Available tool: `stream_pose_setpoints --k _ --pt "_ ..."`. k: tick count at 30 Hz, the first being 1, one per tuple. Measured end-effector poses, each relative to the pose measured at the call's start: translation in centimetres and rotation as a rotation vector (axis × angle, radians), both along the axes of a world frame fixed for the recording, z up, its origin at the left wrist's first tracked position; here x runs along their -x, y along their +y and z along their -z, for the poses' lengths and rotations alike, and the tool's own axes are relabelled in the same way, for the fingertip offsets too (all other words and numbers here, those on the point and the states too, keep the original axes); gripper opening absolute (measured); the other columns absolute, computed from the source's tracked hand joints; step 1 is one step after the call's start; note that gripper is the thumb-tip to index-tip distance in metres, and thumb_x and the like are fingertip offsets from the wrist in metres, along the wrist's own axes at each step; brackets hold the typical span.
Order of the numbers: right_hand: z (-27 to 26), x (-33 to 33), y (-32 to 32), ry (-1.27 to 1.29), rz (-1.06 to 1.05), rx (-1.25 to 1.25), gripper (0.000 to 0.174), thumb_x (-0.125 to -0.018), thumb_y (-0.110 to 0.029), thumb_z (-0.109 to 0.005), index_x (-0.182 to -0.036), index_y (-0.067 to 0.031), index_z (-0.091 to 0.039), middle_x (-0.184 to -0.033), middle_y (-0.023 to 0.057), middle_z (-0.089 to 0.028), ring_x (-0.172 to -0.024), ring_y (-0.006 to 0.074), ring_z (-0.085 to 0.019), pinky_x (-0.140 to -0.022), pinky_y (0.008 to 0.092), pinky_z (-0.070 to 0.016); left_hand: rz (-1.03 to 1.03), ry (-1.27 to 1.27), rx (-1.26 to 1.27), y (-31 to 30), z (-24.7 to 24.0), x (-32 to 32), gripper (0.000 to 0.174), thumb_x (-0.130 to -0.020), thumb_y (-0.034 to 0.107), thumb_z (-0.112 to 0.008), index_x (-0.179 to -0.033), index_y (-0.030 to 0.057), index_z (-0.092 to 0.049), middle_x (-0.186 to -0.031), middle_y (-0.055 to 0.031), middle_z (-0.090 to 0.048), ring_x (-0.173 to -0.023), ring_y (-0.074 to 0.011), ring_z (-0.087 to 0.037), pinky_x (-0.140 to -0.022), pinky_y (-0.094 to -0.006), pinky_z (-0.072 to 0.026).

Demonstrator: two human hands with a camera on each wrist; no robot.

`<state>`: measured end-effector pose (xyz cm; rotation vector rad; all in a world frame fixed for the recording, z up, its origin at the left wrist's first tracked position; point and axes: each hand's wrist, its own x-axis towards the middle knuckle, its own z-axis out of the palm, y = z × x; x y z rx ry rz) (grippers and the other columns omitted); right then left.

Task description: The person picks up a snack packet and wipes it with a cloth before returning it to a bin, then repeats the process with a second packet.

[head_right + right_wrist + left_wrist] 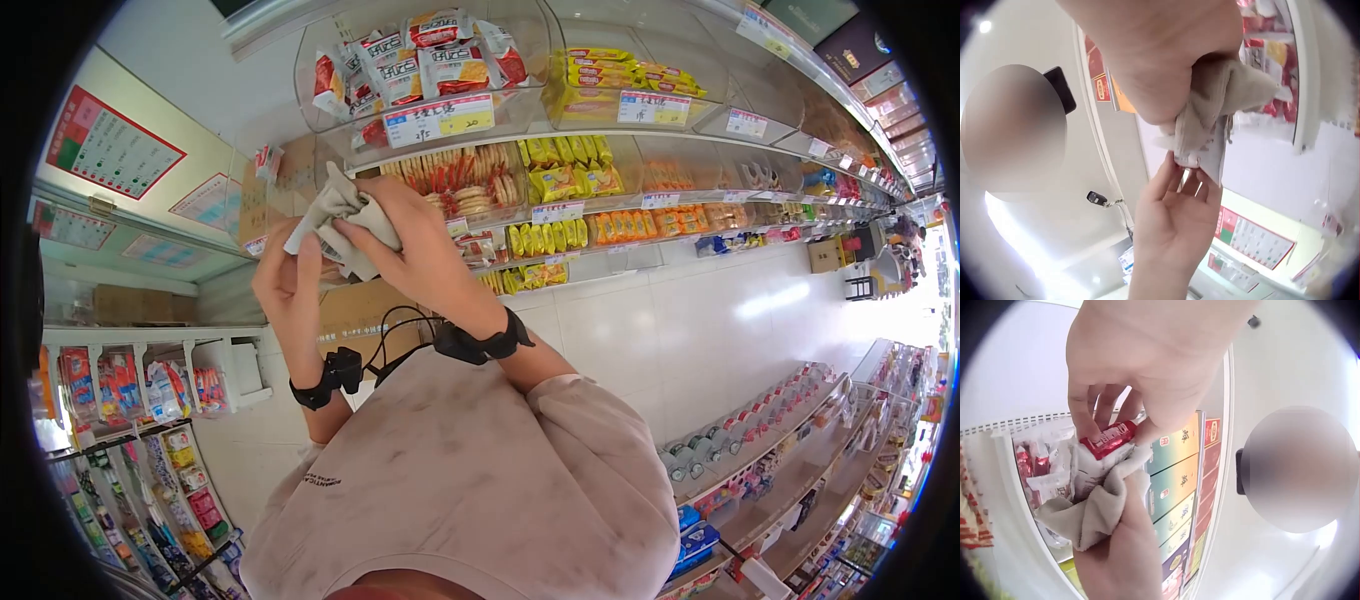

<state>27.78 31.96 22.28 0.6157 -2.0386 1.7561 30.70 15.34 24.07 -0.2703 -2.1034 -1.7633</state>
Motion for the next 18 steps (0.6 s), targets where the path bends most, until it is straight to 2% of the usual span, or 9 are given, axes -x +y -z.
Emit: stream_pose_setpoints --k 2,5,6,9,12,14,15,17,18 --pt "-0.4 0.5 1.9 0.113 0.005 -0.144 0.049 -0.087 -0.015 -0.077 -0.129 0.001 -0.057 -0.109 0.0182 -0.067 -0.093 0.0317 -0.067 -0.083 0.0353 -0.0527 0.003 0.044 0.017 0.4 0.1 0.8 0.021 -0.1 0.008 -0.062 -0.113 -0.0073 -0.067 -0.107 -0.0088 -0.067 -0.09 -0.0129 -0.061 -0.084 -0.0265 -0.0477" --pt "-2.0 0.5 4.2 0.103 -0.06 -0.185 0.051 -0.084 -0.016 -0.08 -0.128 -0.0007 -0.059 -0.104 0.0174 -0.069 -0.089 0.0362 -0.068 -0.081 0.0365 -0.0541 -0.023 0.018 -0.097 0.8 0.5 1.6 0.022 -0.099 0.007 -0.063 -0.116 -0.0068 -0.067 -0.11 -0.0104 -0.069 -0.094 -0.0123 -0.063 -0.087 -0.0271 -0.0487" --pt "-2.0 0.6 5.1 0.08 -0.08 -0.21 0.05 -0.084 -0.016 -0.08 -0.128 -0.0008 -0.06 -0.102 0.0169 -0.07 -0.088 0.035 -0.068 -0.079 0.0361 -0.0543 -0.036 -0.003 -0.159 1.0 0.6 1.8 0.022 -0.099 0.006 -0.062 -0.117 -0.0067 -0.067 -0.111 -0.0111 -0.07 -0.097 -0.0122 -0.063 -0.089 -0.0273 -0.0488" --pt "-2.8 1.0 7.7 0.012 -0.087 -0.248 0.048 -0.084 -0.014 -0.079 -0.126 -0.0011 -0.062 -0.096 0.0157 -0.072 -0.082 0.0319 -0.071 -0.075 0.0348 -0.0546 -0.043 0.005 -0.117 2.2 0.0 2.4 0.026 -0.097 0.005 -0.065 -0.12 -0.007 -0.067 -0.119 -0.0142 -0.07 -0.106 -0.0155 -0.064 -0.096 -0.0298 -0.0479" --pt "-4.6 1.4 9.5 -0.022 -0.009 -0.203 0.043 -0.084 -0.012 -0.078 -0.123 -0.0015 -0.063 -0.094 0.0154 -0.072 -0.08 0.0289 -0.072 -0.074 0.0335 -0.0544 0.145 0.249 -0.075 4.1 -1.2 3.5 0.03 -0.09 -0.001 -0.069 -0.12 -0.0057 -0.067 -0.123 -0.0157 -0.069 -0.114 -0.0214 -0.064 -0.1 -0.0331 -0.0472" --pt "-4.9 2.0 9.7 0.016 0.053 -0.149 0.04 -0.084 -0.01 -0.077 -0.121 -0.0015 -0.064 -0.093 0.0154 -0.072 -0.08 0.026 -0.072 -0.074 0.0326 -0.0541 0.165 0.448 0.034 5.0 -1.8 5.2 0.033 -0.085 -0.005 -0.073 -0.117 -0.0044 -0.067 -0.122 -0.0158 -0.069 -0.114 -0.0255 -0.064 -0.099 -0.0357 -0.0484" --pt "-4.8 2.3 9.9 0.067 0.09 -0.165 0.039 -0.084 -0.01 -0.077 -0.12 -0.0015 -0.064 -0.094 0.0174 -0.072 -0.081 0.0307 -0.071 -0.073 0.0344 -0.0545 0.173 0.548 0.088 5.5 -1.9 5.9 0.035 -0.082 -0.006 -0.075 -0.116 -0.0037 -0.067 -0.122 -0.0158 -0.069 -0.115 -0.0275 -0.064 -0.099 -0.037 -0.0489" --pt "-4.4 3.2 10.1 0.177 0.152 -0.194 0.037 -0.085 -0.009 -0.075 -0.119 -0.0016 -0.063 -0.095 0.0215 -0.07 -0.081 0.0401 -0.069 -0.072 0.0379 -0.0552 0.076 0.563 0.157 6.0 -2.0 6.8 0.035 -0.08 -0.007 -0.077 -0.113 -0.0023 -0.067 -0.121 -0.0145 -0.069 -0.114 -0.0273 -0.064 -0.098 -0.037 -0.0496" --pt "-4.5 3.7 10.2 0.223 0.165 -0.189 0.035 -0.085 -0.009 -0.075 -0.117 -0.0013 -0.063 -0.094 0.0213 -0.07 -0.08 0.0393 -0.069 -0.072 0.0375 -0.055 0.019 0.569 0.194 6.1 -2.1 7.1 0.035 -0.079 -0.007 -0.078 -0.111 -0.0015 -0.067 -0.12 -0.0139 -0.069 -0.113 -0.0272 -0.065 -0.097 -0.037 -0.0499"
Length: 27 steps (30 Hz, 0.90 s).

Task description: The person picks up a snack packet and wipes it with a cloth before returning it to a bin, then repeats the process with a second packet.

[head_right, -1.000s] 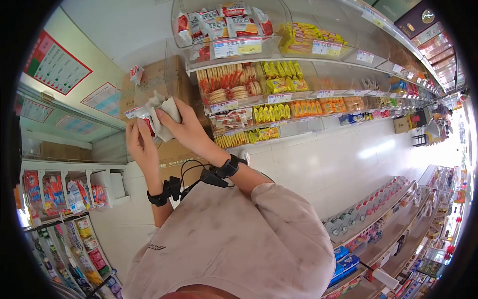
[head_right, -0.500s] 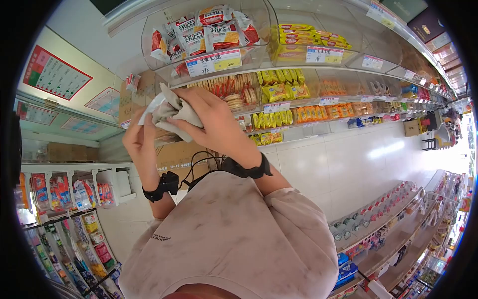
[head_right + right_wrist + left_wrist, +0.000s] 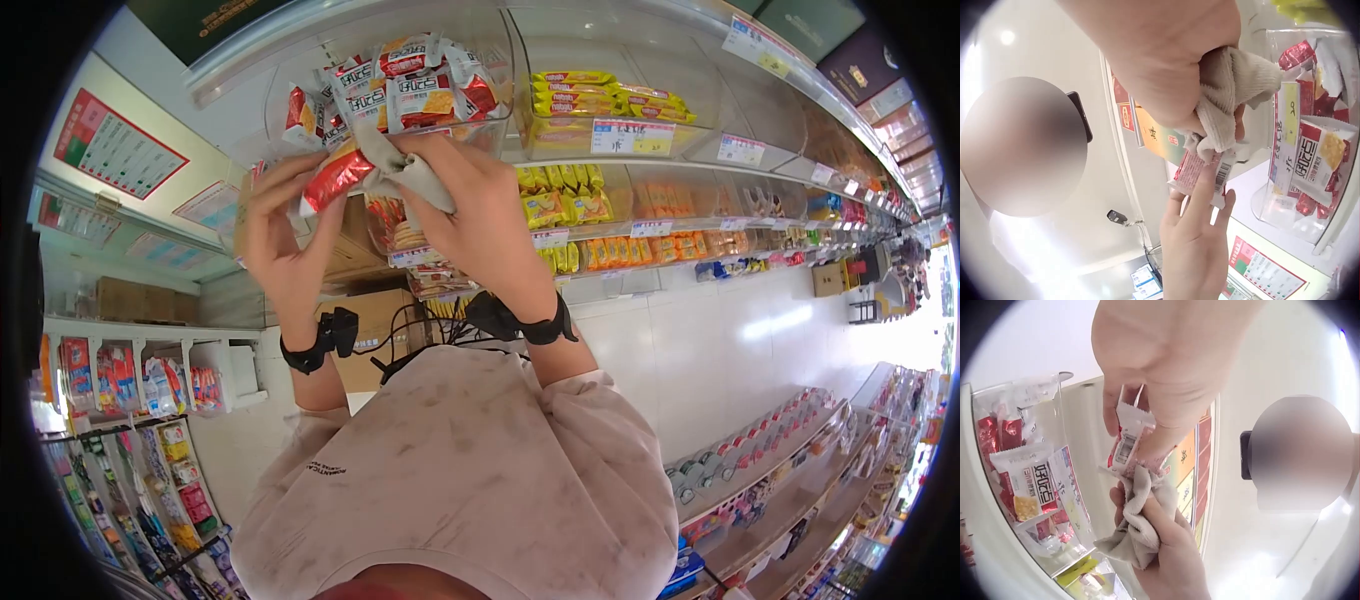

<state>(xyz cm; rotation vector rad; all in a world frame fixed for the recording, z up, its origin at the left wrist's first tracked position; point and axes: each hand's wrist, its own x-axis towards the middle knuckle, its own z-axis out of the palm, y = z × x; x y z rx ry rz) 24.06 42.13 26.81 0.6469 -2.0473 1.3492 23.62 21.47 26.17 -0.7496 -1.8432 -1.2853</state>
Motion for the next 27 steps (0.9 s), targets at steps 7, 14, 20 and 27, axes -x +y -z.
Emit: stream_pose_setpoints --k 7,14,20,27 --pt "-1.5 3.6 -1.1 -0.029 0.061 0.221 0.023 -0.09 -0.012 -0.071 -0.109 0.0003 -0.064 -0.09 0.0199 -0.071 -0.076 0.0325 -0.07 -0.069 0.0363 -0.0531 -0.456 0.092 0.153 1.6 -1.2 4.5 0.034 -0.079 0.001 -0.076 -0.112 0.0061 -0.068 -0.109 -0.0112 -0.069 -0.105 -0.0316 -0.062 -0.092 -0.0418 -0.0493" --pt "-1.8 6.7 -3.6 0.152 0.194 0.019 0.024 -0.092 -0.016 -0.068 -0.11 -0.0002 -0.064 -0.091 0.0208 -0.071 -0.083 0.0399 -0.07 -0.071 0.0428 -0.0545 -0.586 0.202 0.31 2.3 -1.3 8.8 0.022 -0.082 0.002 -0.069 -0.104 -0.002 -0.07 -0.105 -0.0155 -0.07 -0.1 -0.0356 -0.063 -0.095 -0.0456 -0.0481" --pt "-1.9 7.7 -4.6 0.036 0.147 -0.342 0.029 -0.093 -0.024 -0.064 -0.113 -0.0027 -0.066 -0.101 0.0206 -0.071 -0.09 0.0428 -0.069 -0.076 0.0489 -0.0553 -0.422 0.138 0.5 -0.4 -0.7 8.2 0.025 -0.089 0.001 -0.058 -0.112 -0.0063 -0.066 -0.114 -0.0219 -0.067 -0.112 -0.0399 -0.061 -0.102 -0.0475 -0.0467" --pt "-2.5 6.7 -5.1 0.047 0.154 -0.287 0.032 -0.097 -0.019 -0.062 -0.123 -0.001 -0.065 -0.116 0.0225 -0.068 -0.107 0.0391 -0.066 -0.093 0.0421 -0.051 -0.207 -0.089 0.036 -4.0 -1.5 0.5 0.028 -0.095 0.002 -0.059 -0.123 0.0005 -0.064 -0.121 -0.0134 -0.068 -0.115 -0.0259 -0.065 -0.098 -0.0337 -0.0487"
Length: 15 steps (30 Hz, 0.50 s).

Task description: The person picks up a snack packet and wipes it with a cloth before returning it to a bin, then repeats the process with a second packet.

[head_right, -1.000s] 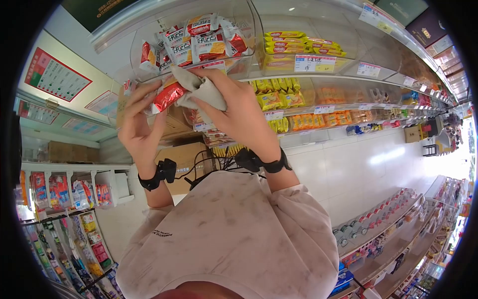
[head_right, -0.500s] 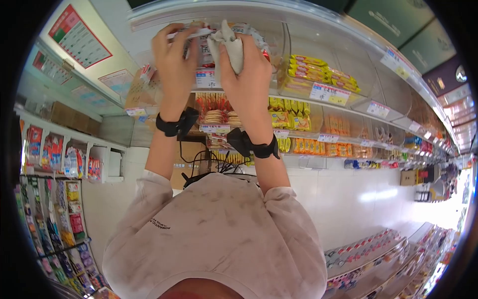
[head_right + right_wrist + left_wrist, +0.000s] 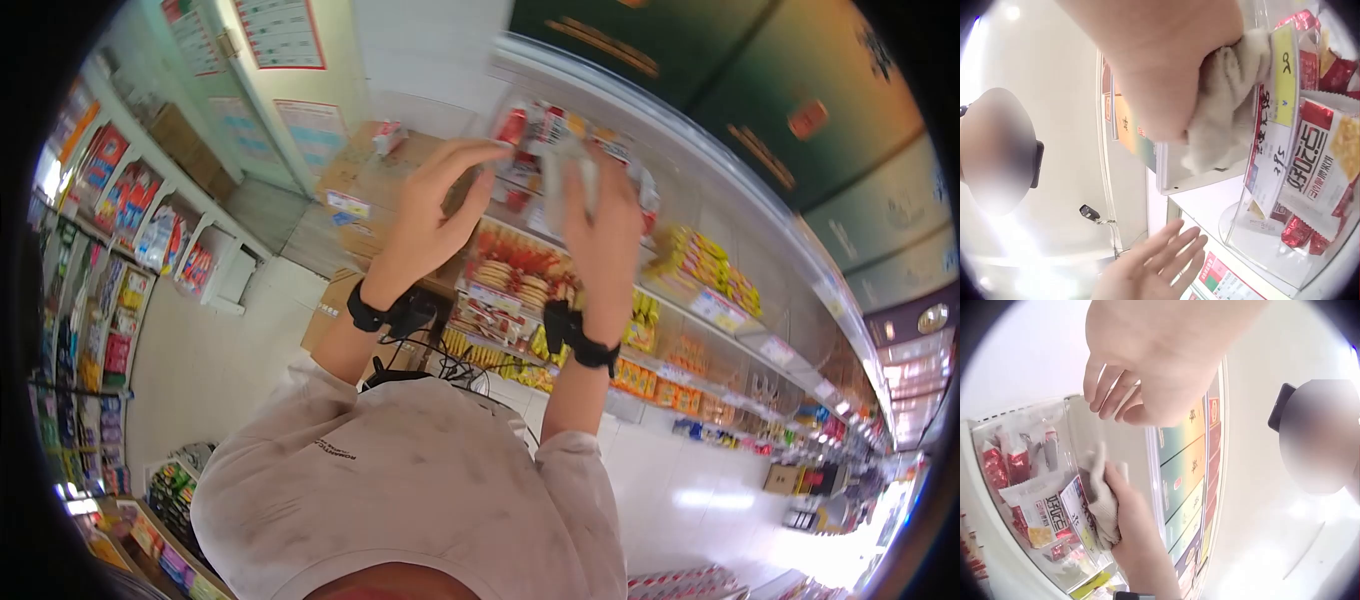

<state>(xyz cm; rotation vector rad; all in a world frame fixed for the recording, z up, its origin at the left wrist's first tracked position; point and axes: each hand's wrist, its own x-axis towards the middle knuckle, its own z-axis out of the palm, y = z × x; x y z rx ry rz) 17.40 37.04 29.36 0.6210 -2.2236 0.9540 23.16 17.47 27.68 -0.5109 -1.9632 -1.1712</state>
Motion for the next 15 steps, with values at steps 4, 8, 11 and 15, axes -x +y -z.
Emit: stream_pose_setpoints --k 4,8,11,15 --pt "1.1 -2.8 -1.2 0.178 -0.028 0.283 0.036 -0.101 -0.019 -0.059 -0.13 0.0019 -0.06 -0.126 0.0192 -0.064 -0.112 0.0298 -0.062 -0.099 0.0375 -0.0458 0.026 -0.179 -0.374 -6.1 4.2 -0.4 0.033 -0.095 0.003 -0.06 -0.128 0.0032 -0.062 -0.121 -0.0114 -0.068 -0.108 -0.0189 -0.066 -0.093 -0.0327 -0.0521" --pt "3.4 -6.6 -5.7 -0.087 -0.217 0.608 0.041 -0.107 -0.028 -0.053 -0.137 0.0002 -0.054 -0.127 0.0096 -0.061 -0.111 0.0164 -0.058 -0.095 0.03 -0.046 -0.093 -0.355 -0.532 -13.4 9.2 -0.8 0.04 -0.099 0.01 -0.061 -0.138 0.0024 -0.054 -0.121 -0.0088 -0.069 -0.109 -0.0161 -0.066 -0.092 -0.0278 -0.0507" --pt "6.1 -7.4 -9.6 -0.277 -0.253 0.671 0.043 -0.108 -0.03 -0.052 -0.139 -0.0002 -0.053 -0.127 0.0088 -0.061 -0.111 0.0147 -0.057 -0.094 0.0293 -0.0464 -0.134 -0.446 -0.556 -17.6 10.7 -1.3 0.039 -0.1 0.014 -0.061 -0.137 0.0026 -0.055 -0.12 -0.0089 -0.069 -0.107 -0.016 -0.066 -0.09 -0.0272 -0.0508" --pt "8.8 -7.9 -15.1 -0.615 -0.294 0.715 0.045 -0.108 -0.033 -0.052 -0.138 0.0008 -0.054 -0.124 0.0078 -0.062 -0.111 0.0142 -0.056 -0.096 0.0286 -0.045 -0.151 -0.483 -0.527 -22.6 15.2 -0.2 0.039 -0.1 0.021 -0.062 -0.134 0.0017 -0.057 -0.115 -0.0084 -0.071 -0.103 -0.0148 -0.067 -0.086 -0.0276 -0.0514"
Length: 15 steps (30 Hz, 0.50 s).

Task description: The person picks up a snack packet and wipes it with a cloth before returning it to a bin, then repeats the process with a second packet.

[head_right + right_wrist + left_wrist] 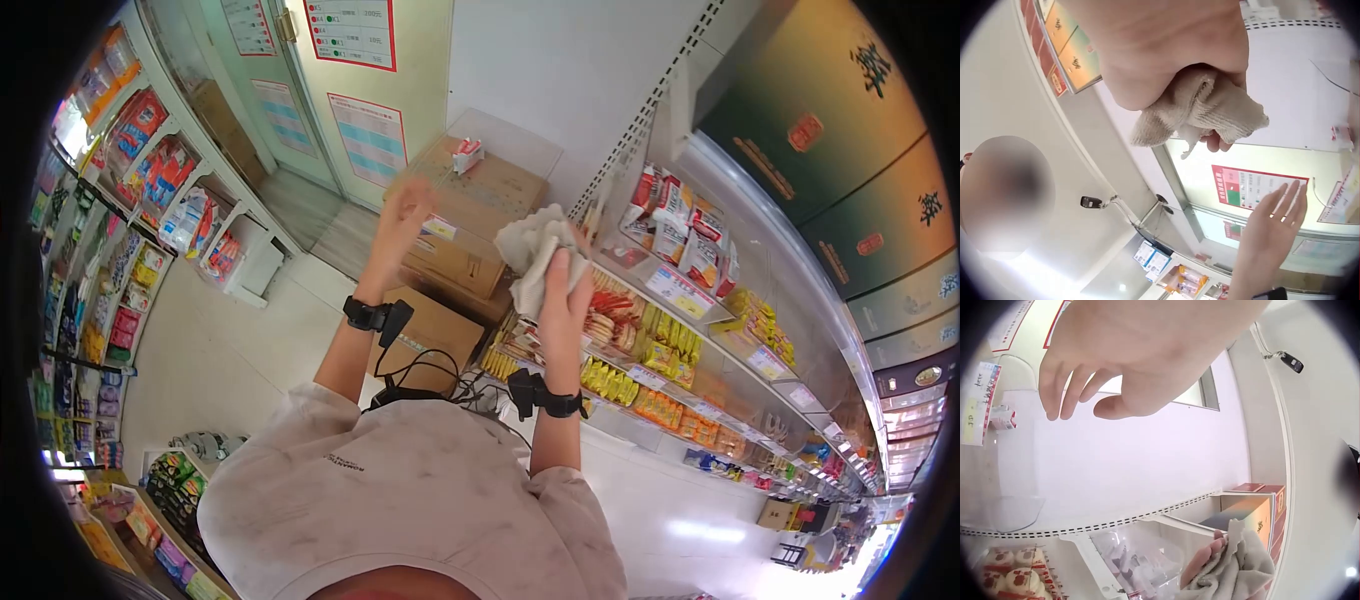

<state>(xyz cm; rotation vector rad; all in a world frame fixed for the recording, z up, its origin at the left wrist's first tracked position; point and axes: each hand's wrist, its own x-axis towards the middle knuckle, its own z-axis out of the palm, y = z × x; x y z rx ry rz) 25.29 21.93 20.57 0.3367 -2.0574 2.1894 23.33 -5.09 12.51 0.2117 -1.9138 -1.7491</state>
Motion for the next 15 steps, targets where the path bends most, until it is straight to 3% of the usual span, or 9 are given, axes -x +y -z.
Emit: stream_pose_setpoints --k 2,5,8,11,15 --pt "2.3 0.8 -2.3 -0.104 -0.092 0.074 0.046 -0.108 -0.036 -0.051 -0.136 0.0006 -0.054 -0.121 0.0096 -0.063 -0.106 0.0164 -0.06 -0.091 0.0306 -0.0487 0.031 -0.006 0.005 -1.5 1.7 0.7 0.039 -0.1 0.023 -0.062 -0.131 0.0 -0.059 -0.111 -0.0081 -0.071 -0.101 -0.014 -0.066 -0.084 -0.028 -0.0517" --pt "5.1 2.4 -5.3 -0.217 -0.21 0.341 0.045 -0.108 -0.038 -0.049 -0.129 0.0012 -0.056 -0.113 0.0152 -0.067 -0.088 0.0249 -0.07 -0.076 0.0386 -0.0585 0.065 -0.01 0.052 -2.5 2.4 3.4 0.029 -0.096 0.014 -0.062 -0.119 -0.0011 -0.065 -0.1 -0.0105 -0.073 -0.09 -0.0169 -0.069 -0.079 -0.0327 -0.054" --pt "5.6 2.8 -5.9 -0.303 -0.225 0.373 0.044 -0.107 -0.038 -0.051 -0.125 0.0009 -0.058 -0.109 0.014 -0.068 -0.087 0.0237 -0.071 -0.075 0.0377 -0.0597 0.126 -0.029 0.019 -3.4 2.8 8.7 0.026 -0.092 0.019 -0.065 -0.106 -0.0027 -0.071 -0.086 -0.0116 -0.073 -0.083 -0.0201 -0.07 -0.077 -0.0348 -0.0537" --pt "5.0 2.4 -6.0 -0.341 -0.173 0.389 0.044 -0.106 -0.04 -0.052 -0.124 0.0006 -0.058 -0.105 0.0128 -0.069 -0.085 0.0214 -0.071 -0.074 0.036 -0.0603 0.088 0.037 0.096 -4.6 6.9 17.3 0.025 -0.088 0.019 -0.066 -0.093 -0.0048 -0.072 -0.08 -0.0173 -0.071 -0.08 -0.0277 -0.07 -0.075 -0.0388 -0.0531" --pt "5.9 3.4 -5.5 -0.343 -0.182 0.408 0.045 -0.106 -0.041 -0.053 -0.123 0.0001 -0.059 -0.103 0.0115 -0.07 -0.083 0.0204 -0.071 -0.071 0.0345 -0.0592 -0.044 -0.121 0.576 -5.3 7.9 22.6 0.022 -0.083 0.015 -0.064 -0.082 -0.0069 -0.069 -0.082 -0.0261 -0.069 -0.084 -0.0405 -0.069 -0.075 -0.046 -0.0519"
